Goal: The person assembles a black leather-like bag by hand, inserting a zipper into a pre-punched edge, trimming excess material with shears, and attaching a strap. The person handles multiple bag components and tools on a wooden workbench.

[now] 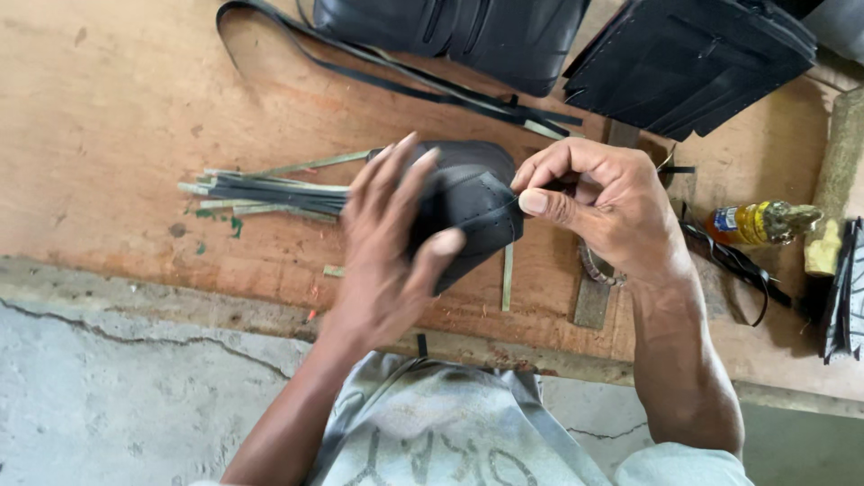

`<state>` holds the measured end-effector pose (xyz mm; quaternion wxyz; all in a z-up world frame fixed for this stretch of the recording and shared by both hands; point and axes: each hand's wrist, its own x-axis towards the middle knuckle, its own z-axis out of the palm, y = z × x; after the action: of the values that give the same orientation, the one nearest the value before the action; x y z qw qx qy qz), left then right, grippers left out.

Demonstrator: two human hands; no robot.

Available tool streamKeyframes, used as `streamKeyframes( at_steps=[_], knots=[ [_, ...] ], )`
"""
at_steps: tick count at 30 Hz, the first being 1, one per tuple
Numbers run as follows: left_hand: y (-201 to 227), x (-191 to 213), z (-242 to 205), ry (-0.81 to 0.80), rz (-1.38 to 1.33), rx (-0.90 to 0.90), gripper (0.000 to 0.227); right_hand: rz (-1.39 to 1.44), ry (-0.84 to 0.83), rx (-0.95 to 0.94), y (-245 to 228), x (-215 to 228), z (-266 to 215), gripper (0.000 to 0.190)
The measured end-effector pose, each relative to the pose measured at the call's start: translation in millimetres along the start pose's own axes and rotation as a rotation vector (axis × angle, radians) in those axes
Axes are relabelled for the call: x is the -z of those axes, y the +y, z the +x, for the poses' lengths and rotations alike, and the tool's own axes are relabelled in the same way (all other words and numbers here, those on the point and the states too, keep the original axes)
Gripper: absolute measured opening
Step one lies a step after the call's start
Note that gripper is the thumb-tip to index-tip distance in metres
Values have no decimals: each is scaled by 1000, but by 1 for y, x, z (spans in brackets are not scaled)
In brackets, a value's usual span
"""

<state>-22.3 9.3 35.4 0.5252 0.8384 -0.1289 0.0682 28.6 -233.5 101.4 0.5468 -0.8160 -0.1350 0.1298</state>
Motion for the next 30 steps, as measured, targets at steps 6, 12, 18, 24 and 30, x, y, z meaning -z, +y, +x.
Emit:
streamKeyframes(
  at_steps=[6,12,18,24,30],
  knots=[
    [-8,-29,17,3,114,-81,60,86,11,15,0,2,1,13],
    [-10,-7,-12,105,112,-150,61,-388,13,47,-30,0,-7,15],
    [22,-1,0,-42,-152,-174,110,-468,-131,198,-68,-24,-24,12],
    [33,-9,-6,-1,-185,-158,82,-406,-96,197,-62,-28,-30,16],
    [17,-40,4,10,-183,-194,46,-592,5,271,-66,-20,-28,16]
  ],
)
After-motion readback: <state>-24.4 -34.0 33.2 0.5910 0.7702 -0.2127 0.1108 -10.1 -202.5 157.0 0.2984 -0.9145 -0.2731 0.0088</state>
